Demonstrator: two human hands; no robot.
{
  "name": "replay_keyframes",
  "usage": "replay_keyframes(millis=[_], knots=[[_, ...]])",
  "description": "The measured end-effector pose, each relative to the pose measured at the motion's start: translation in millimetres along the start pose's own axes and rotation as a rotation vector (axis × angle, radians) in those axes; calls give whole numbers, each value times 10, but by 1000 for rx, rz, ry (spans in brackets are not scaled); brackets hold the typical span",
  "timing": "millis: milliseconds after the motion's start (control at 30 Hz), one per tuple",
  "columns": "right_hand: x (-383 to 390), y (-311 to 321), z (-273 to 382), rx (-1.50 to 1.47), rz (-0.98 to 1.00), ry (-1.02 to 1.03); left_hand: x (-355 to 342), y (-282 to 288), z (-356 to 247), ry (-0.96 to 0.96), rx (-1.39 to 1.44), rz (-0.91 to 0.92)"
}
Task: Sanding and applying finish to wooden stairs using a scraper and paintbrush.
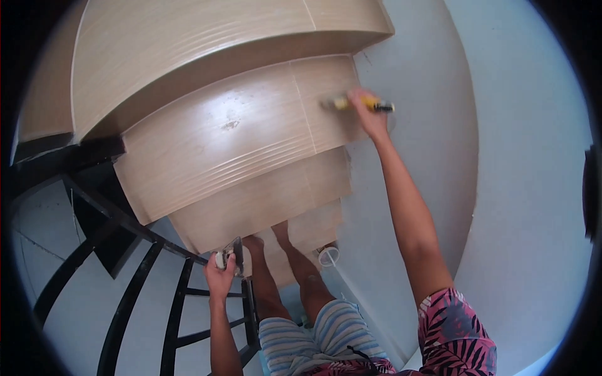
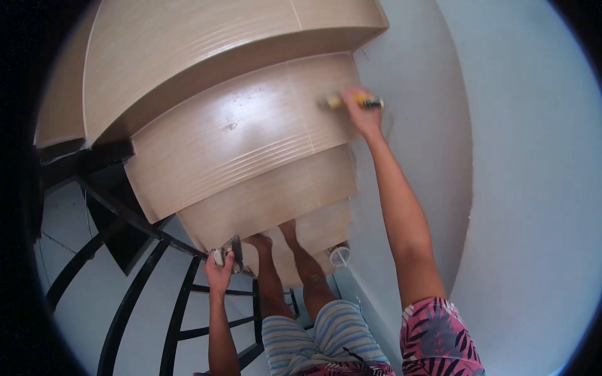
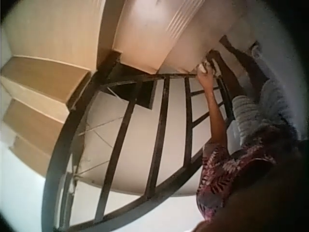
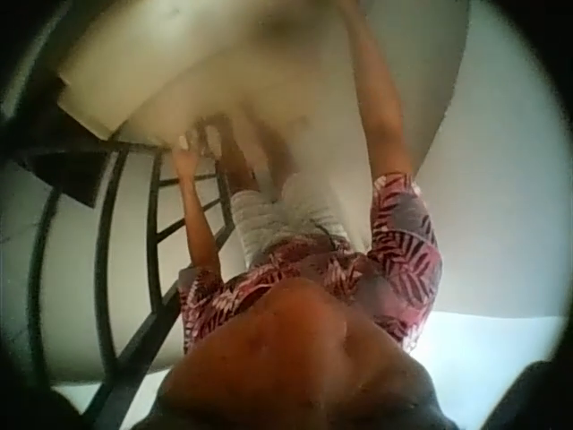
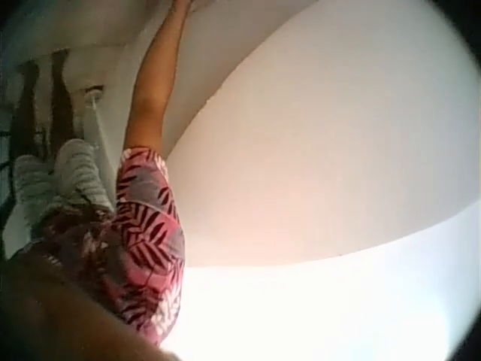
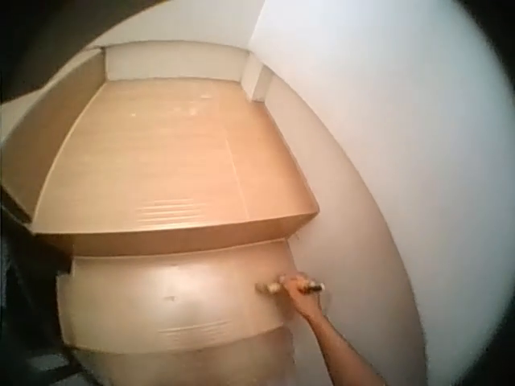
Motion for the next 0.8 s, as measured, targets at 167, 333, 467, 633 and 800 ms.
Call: replay_keyframes(millis=[167, 333, 467, 633, 800], knots=[[-214, -218, -197, -31, 48, 0, -37, -136, 52, 53, 162, 9], [750, -216, -72, 189, -53, 3, 13, -13, 6, 103, 59, -5], [397, -1396, 1370, -18, 203, 562, -61, -42, -104, 40, 4, -11], [-226, -2398, 1657, -344, 583, 583, -141, -224, -156, 60, 113, -40], [-154, -1166, 461, 91, 316, 297, 26, -28, 77, 28, 77, -80]])
Point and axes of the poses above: each hand's wrist, its own x-axis away from the middle knuckle, its own y-axis out of the back of the hand, z = x × y, the point moved 7 cm from there along -x, towards the middle knuckle, and after that the axes turned 6 degrees about z, right-handed, at the moved point
